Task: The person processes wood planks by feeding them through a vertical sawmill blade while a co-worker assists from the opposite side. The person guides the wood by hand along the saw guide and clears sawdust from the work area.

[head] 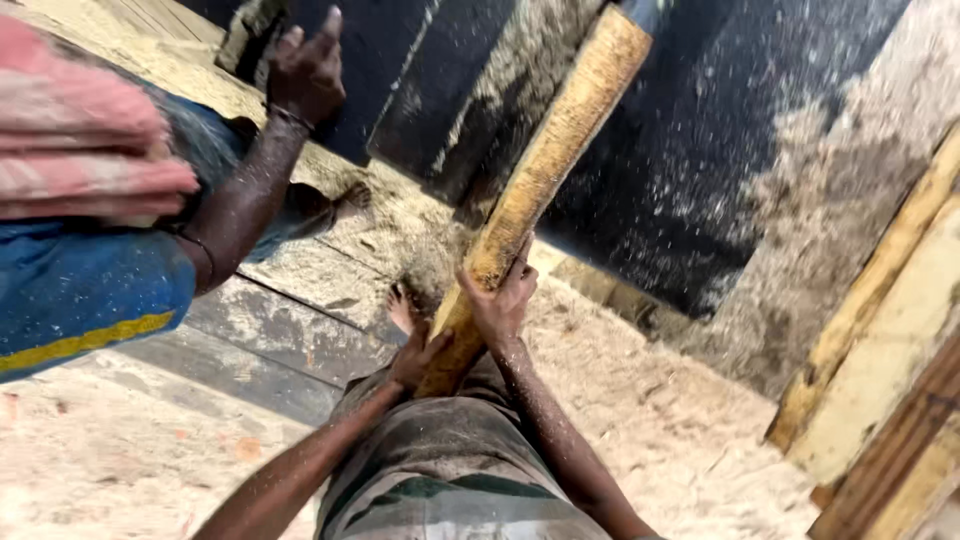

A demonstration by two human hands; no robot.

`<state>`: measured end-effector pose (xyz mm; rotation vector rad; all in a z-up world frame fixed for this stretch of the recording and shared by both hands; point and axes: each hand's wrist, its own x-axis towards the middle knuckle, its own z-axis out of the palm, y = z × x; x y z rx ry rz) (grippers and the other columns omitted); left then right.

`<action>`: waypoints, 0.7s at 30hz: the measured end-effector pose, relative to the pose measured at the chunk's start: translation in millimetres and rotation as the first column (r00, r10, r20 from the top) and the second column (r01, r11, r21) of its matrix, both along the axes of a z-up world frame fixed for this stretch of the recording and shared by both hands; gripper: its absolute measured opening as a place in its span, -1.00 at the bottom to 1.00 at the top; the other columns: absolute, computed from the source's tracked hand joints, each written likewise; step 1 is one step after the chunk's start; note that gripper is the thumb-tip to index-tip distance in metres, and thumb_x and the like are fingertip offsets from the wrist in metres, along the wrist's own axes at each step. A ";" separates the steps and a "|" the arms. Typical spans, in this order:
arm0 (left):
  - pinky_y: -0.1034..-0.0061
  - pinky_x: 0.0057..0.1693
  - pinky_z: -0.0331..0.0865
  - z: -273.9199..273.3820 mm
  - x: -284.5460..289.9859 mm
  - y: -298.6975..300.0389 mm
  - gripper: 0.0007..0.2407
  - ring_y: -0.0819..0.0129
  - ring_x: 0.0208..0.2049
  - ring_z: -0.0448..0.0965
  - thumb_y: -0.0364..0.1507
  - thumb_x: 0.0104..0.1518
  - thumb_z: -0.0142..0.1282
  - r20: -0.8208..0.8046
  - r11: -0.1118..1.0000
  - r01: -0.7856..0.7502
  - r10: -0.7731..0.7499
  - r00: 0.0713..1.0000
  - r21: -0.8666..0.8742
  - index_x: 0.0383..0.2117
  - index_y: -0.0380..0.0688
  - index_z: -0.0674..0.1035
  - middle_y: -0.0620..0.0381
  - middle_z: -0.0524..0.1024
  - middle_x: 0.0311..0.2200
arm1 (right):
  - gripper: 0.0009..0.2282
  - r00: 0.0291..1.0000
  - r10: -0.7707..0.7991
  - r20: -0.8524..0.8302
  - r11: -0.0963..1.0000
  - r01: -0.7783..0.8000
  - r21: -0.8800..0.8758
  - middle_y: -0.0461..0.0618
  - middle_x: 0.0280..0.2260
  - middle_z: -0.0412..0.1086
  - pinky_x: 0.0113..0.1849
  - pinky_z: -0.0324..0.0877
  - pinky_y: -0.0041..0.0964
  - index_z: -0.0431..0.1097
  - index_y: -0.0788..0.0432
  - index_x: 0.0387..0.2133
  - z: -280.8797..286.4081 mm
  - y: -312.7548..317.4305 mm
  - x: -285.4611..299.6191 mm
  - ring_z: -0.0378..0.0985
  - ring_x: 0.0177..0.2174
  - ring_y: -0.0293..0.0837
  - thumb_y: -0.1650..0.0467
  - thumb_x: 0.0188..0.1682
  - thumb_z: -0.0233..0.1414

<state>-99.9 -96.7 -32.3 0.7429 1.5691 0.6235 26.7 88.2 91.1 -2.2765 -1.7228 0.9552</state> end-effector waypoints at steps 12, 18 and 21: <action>0.16 0.08 0.46 61.2 8.9 206.6 -0.15 0.06 -0.07 0.46 0.33 0.08 -0.14 -0.627 0.809 0.542 -0.305 0.717 0.227 0.21 -0.25 0.27 -0.10 0.36 -0.03 | 0.11 0.988 0.047 -0.144 0.991 -0.028 0.131 0.62 0.19 -0.03 0.04 0.34 0.46 -0.41 0.07 0.42 -5.9 154.1 26.9 0.18 0.15 0.45 -0.07 -0.14 0.32; -0.02 0.53 -0.22 106.7 35.8 303.7 0.17 -0.29 0.51 -0.23 0.36 -0.03 -0.12 -0.572 0.524 0.507 -0.046 0.819 0.685 0.40 -0.44 -0.32 -0.49 -0.24 0.44 | 0.22 0.981 -0.005 -0.192 0.994 0.026 0.105 0.51 0.07 0.11 -0.04 0.39 0.50 -0.50 -0.15 0.46 -13.8 214.0 44.6 0.35 0.02 0.39 -0.10 -0.38 0.27; 0.07 0.57 -0.37 93.0 46.5 339.0 0.20 -0.23 0.53 -0.37 0.36 -0.02 -0.02 -0.493 0.571 0.501 -0.186 0.850 0.650 0.41 -0.41 -0.38 -0.41 -0.40 0.48 | 0.19 0.979 0.100 -0.176 0.966 -0.052 0.255 0.77 0.26 -0.35 -0.03 0.20 0.69 -0.53 -0.11 0.50 -15.9 252.0 56.5 -0.05 0.17 0.65 0.00 -0.13 0.40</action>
